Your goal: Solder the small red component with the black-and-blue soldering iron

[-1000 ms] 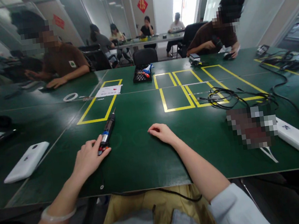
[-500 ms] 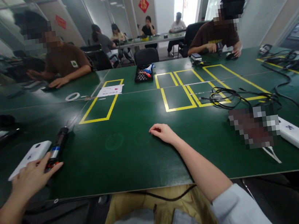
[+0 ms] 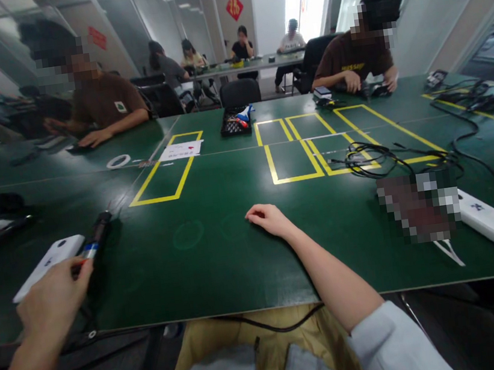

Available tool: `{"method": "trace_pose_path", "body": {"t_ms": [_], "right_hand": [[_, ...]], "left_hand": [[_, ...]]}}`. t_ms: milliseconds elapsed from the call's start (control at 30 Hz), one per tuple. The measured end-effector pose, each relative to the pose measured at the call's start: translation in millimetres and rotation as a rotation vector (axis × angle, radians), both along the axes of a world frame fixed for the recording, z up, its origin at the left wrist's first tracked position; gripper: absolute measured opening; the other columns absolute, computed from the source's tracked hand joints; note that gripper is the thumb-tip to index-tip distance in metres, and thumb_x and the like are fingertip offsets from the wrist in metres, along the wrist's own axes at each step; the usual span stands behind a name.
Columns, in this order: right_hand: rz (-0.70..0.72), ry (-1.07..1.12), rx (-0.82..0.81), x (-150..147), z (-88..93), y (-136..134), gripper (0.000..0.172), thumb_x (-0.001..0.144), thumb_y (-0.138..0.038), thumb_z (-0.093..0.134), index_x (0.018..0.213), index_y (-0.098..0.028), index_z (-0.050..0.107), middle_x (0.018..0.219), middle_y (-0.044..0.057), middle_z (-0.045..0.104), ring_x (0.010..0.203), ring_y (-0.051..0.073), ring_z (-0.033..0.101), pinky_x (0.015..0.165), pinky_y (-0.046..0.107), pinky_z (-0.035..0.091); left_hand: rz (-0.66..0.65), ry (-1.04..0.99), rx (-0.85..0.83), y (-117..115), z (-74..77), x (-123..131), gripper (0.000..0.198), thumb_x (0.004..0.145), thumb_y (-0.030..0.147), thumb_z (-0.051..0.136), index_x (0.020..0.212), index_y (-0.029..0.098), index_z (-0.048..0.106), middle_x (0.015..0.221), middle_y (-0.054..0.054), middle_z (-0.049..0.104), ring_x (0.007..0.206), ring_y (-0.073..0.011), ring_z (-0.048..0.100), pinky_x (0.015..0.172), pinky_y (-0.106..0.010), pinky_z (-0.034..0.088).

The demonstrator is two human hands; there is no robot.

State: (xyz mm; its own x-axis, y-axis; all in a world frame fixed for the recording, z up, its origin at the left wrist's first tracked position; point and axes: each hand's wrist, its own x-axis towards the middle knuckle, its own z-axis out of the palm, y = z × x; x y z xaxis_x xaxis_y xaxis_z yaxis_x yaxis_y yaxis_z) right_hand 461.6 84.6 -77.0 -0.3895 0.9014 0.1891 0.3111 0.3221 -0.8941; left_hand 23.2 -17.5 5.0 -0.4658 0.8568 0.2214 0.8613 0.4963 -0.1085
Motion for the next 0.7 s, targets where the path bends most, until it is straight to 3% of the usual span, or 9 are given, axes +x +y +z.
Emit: {"method": "trace_pose_path", "body": {"t_ms": [67, 200, 333, 433, 533, 700], "right_hand": [[0.003, 0.009, -0.008, 0, 0.0, 0, 0.021, 0.084, -0.031, 0.056, 0.089, -0.015, 0.069, 0.077, 0.003, 0.068, 0.07, 0.015, 0.06, 0.068, 0.027, 0.046], [0.011, 0.028, -0.031, -1, -0.4, 0, 0.022, 0.084, -0.032, 0.057, 0.089, -0.015, 0.069, 0.077, 0.004, 0.068, 0.071, 0.015, 0.061, 0.069, 0.027, 0.046], [0.017, 0.07, -0.06, 1, -1.6, 2, 0.023, 0.083, -0.033, 0.057, 0.092, -0.015, 0.068, 0.077, 0.003, 0.067, 0.069, 0.014, 0.06, 0.07, 0.027, 0.047], [0.039, 0.17, -0.1, 1, -2.6, 3, 0.026, 0.081, -0.033, 0.06, 0.101, -0.016, 0.064, 0.079, 0.002, 0.066, 0.067, 0.013, 0.06, 0.069, 0.028, 0.049], [0.095, 0.275, -0.142, -1, -4.0, 4, 0.033, 0.078, -0.033, 0.065, 0.107, -0.017, 0.059, 0.08, 0.001, 0.065, 0.068, 0.013, 0.061, 0.069, 0.027, 0.049], [0.134, 0.301, -0.142, -5, -8.2, 4, 0.027, 0.08, -0.035, 0.066, 0.098, -0.018, 0.057, 0.082, 0.002, 0.067, 0.07, 0.013, 0.062, 0.069, 0.026, 0.049]], "left_hand": [[-0.089, -0.154, 0.125, 10, 1.3, 17, 0.045, 0.087, 0.053, 0.034, 0.108, 0.023, 0.059, 0.097, -0.006, 0.068, 0.085, -0.0255, 0.064, 0.071, -0.034, 0.046], [-0.488, -0.748, 0.23, 40, -3.2, 82, 0.038, 0.085, 0.05, 0.046, 0.103, 0.019, 0.058, 0.092, -0.003, 0.068, 0.084, -0.016, 0.066, 0.082, -0.029, 0.048], [-0.75, -1.181, 0.035, 73, -9.1, 168, 0.043, 0.084, 0.049, 0.05, 0.112, 0.016, 0.059, 0.084, -0.003, 0.062, 0.073, -0.0135, 0.06, 0.07, -0.028, 0.05], [-0.836, -1.417, -0.122, 93, -17.2, 218, 0.051, 0.083, 0.043, 0.055, 0.125, 0.015, 0.05, 0.075, 0.001, 0.057, 0.064, -0.0107, 0.055, 0.062, -0.026, 0.047], [-0.869, -1.549, -0.233, 106, -31.6, 243, 0.06, 0.082, 0.041, 0.059, 0.134, 0.015, 0.044, 0.069, 0.003, 0.054, 0.062, -0.0095, 0.052, 0.059, -0.023, 0.043], [-0.917, -1.658, -0.29, 114, -57.1, 251, 0.072, 0.079, 0.04, 0.064, 0.141, 0.013, 0.039, 0.063, 0.004, 0.053, 0.062, -0.0092, 0.051, 0.061, -0.023, 0.041]]}}
